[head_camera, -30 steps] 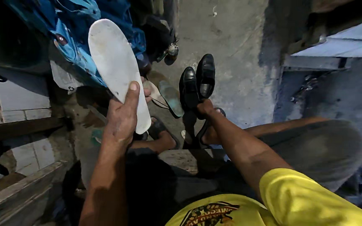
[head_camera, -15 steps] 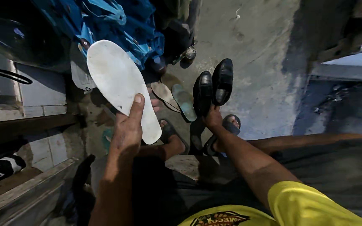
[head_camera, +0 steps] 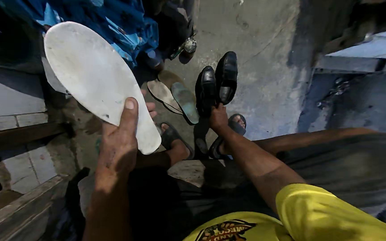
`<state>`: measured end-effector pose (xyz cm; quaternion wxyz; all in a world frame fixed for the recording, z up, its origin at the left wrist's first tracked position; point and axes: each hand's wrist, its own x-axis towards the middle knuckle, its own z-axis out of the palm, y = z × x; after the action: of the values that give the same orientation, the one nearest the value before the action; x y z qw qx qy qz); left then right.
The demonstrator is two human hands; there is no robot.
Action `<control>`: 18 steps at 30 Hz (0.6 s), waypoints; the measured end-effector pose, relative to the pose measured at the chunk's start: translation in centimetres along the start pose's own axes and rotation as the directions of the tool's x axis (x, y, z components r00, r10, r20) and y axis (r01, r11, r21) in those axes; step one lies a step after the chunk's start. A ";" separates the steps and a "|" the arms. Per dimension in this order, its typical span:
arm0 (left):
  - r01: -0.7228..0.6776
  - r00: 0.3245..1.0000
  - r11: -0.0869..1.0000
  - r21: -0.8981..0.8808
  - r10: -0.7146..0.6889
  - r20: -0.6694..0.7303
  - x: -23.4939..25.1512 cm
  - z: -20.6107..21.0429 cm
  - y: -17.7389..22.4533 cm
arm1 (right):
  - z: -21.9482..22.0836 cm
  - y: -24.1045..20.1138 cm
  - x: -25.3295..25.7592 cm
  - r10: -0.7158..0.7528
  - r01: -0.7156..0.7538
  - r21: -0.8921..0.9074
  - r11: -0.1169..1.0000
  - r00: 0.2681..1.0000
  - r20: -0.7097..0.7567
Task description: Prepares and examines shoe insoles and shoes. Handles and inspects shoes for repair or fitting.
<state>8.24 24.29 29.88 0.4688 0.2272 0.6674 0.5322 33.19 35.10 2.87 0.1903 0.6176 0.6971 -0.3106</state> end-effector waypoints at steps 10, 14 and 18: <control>0.012 1.000 1.000 0.015 -0.012 -0.007 0.1 0.4 0.1 | -0.8 -1.7 1.4 0.110 -0.091 0.261 0.961 0.992 -0.057; 0.000 1.000 0.999 0.039 -0.001 0.015 0.1 0.4 0.0 | 0.0 -2.5 2.4 0.035 -0.020 0.194 0.981 0.997 -0.074; 0.082 0.996 0.993 0.089 -0.080 -0.034 -0.3 0.2 0.0 | 0.5 -2.7 3.1 -0.059 0.063 0.111 0.992 0.997 -0.040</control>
<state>8.54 24.16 29.99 0.4693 0.2129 0.7062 0.4855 29.93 36.95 0.97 0.1329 0.6113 0.7004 -0.3436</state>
